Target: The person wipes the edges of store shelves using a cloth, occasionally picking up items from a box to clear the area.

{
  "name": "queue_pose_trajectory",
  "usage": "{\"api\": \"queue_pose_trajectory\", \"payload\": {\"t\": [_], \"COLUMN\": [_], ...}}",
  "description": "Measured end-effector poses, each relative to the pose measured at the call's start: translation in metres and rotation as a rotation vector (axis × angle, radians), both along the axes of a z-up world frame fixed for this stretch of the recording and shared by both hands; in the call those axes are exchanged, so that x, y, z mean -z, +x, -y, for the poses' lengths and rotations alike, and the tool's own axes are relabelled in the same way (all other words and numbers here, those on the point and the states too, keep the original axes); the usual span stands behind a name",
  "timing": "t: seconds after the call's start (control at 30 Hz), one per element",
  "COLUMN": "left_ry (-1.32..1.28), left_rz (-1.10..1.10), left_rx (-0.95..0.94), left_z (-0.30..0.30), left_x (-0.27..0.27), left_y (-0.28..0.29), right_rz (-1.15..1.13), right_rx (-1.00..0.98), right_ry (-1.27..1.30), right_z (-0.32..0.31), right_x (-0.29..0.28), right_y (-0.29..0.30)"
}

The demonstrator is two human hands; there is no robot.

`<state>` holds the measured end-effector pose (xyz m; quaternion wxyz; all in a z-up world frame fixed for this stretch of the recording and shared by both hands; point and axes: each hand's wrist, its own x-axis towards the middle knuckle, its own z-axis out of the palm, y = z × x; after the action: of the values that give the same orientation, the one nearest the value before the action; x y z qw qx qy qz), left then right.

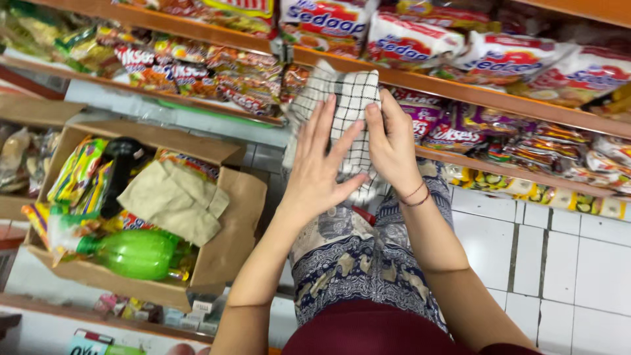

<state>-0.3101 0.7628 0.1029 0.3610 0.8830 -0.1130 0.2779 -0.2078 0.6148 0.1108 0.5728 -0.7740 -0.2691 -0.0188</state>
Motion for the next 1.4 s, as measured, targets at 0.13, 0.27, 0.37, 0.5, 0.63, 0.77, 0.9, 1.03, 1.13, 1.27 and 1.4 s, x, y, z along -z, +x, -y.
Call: {"api": "queue_pose_trajectory", "payload": {"t": [0.13, 0.27, 0.37, 0.5, 0.63, 0.77, 0.9, 1.03, 1.13, 1.27, 1.4], "left_ry": [-0.043, -0.273, -0.481, -0.285, -0.134, 0.112, 0.199, 0.487, 0.522, 0.564, 0.468], "left_rz": [0.036, 0.116, -0.149, 0.291, 0.433, 0.443, 0.59, 0.544, 0.623, 0.65, 0.605], "left_rx": [0.18, 0.344, 0.189, -0.147, -0.486, -0.603, -0.337, -0.178, -0.121, -0.093, -0.302], "left_z": [0.004, 0.012, 0.018, -0.011, -0.025, -0.017, 0.006, 0.044, 0.077, 0.061, 0.003], "left_x": [0.008, 0.017, 0.015, -0.019, -0.058, -0.073, -0.075, -0.079, -0.075, -0.074, -0.083], "left_y": [0.013, 0.025, 0.038, 0.062, 0.102, 0.164, 0.204, 0.208, 0.206, 0.204, 0.192], "right_rz": [-0.485, -1.062, -0.829, -0.001, 0.843, 0.942, 0.904, 0.979, 1.033, 1.114, 1.135], "right_rx": [-0.182, -0.163, -0.126, 0.075, 0.514, 0.595, 0.574, 0.634, 0.71, 0.739, 0.724], "right_ry": [0.456, 0.685, 0.739, 0.315, -0.228, -0.406, -0.387, -0.281, -0.219, -0.218, -0.22], "right_z": [0.015, 0.032, 0.041, 0.07, 0.082, 0.091, 0.102, 0.101, 0.105, 0.105, 0.105], "right_x": [0.011, 0.019, 0.013, -0.033, -0.075, -0.085, -0.079, -0.065, -0.05, -0.044, -0.048], "right_y": [0.012, 0.024, 0.029, 0.045, 0.082, 0.111, 0.124, 0.134, 0.14, 0.146, 0.145]}}
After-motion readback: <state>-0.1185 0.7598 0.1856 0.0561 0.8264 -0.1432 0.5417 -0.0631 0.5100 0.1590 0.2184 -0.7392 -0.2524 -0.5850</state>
